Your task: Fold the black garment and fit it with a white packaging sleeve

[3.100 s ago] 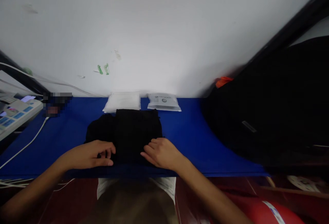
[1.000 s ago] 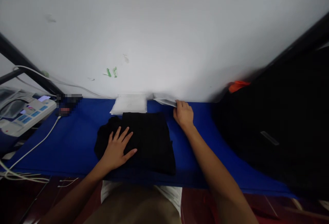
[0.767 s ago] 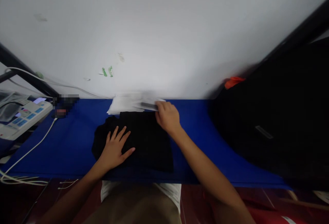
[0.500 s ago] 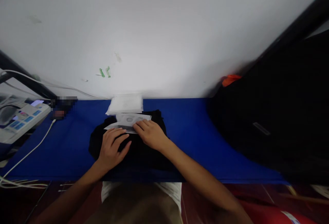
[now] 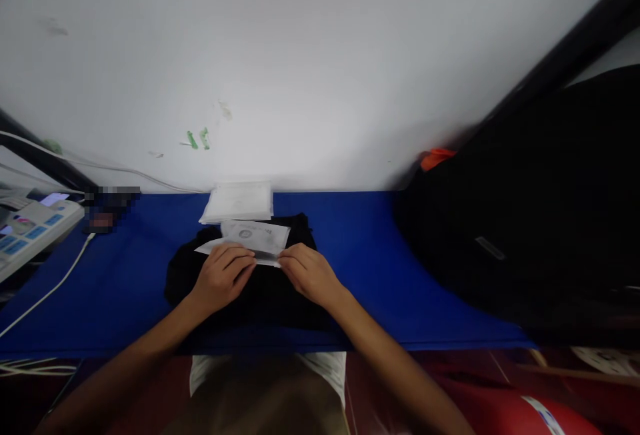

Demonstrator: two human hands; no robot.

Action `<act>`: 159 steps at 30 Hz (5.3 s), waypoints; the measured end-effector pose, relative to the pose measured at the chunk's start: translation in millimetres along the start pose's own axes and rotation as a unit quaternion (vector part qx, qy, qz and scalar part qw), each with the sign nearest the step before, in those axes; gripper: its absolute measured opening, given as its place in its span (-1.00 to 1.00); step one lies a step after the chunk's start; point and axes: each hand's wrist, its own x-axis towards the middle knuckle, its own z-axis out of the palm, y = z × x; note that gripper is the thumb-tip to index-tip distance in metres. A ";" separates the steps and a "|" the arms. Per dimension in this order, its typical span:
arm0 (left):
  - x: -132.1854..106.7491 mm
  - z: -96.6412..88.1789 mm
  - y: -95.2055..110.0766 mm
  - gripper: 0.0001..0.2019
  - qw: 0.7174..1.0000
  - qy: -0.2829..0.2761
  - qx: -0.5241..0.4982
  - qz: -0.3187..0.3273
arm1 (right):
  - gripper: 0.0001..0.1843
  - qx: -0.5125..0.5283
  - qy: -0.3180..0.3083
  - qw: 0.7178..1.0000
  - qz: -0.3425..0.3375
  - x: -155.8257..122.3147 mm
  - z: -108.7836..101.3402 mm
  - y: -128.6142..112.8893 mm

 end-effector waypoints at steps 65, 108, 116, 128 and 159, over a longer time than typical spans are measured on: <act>-7.9 -18.9 -25.9 -0.84 0.993 -0.048 0.065 -0.082 | -0.73 0.114 -0.069 0.991 0.022 16.8 -9.6 -36.3; -2.3 -2.7 -20.4 -0.43 0.938 -0.341 -0.063 -0.027 | -0.49 0.137 -0.018 0.990 -0.021 5.9 -13.8 -8.8; -0.2 10.0 -18.3 -0.75 0.943 -0.334 -0.001 -0.008 | -0.62 0.111 0.067 0.989 0.067 -10.7 -22.0 4.6; 10.7 -36.3 -59.5 -0.79 0.986 -0.061 0.105 -0.117 | -0.66 0.061 0.152 0.980 0.113 -23.0 -6.3 16.1; 7.0 -16.7 -170.3 -0.60 0.934 -0.174 0.134 -0.282 | -0.28 0.118 -0.105 0.981 0.115 -23.0 16.0 21.8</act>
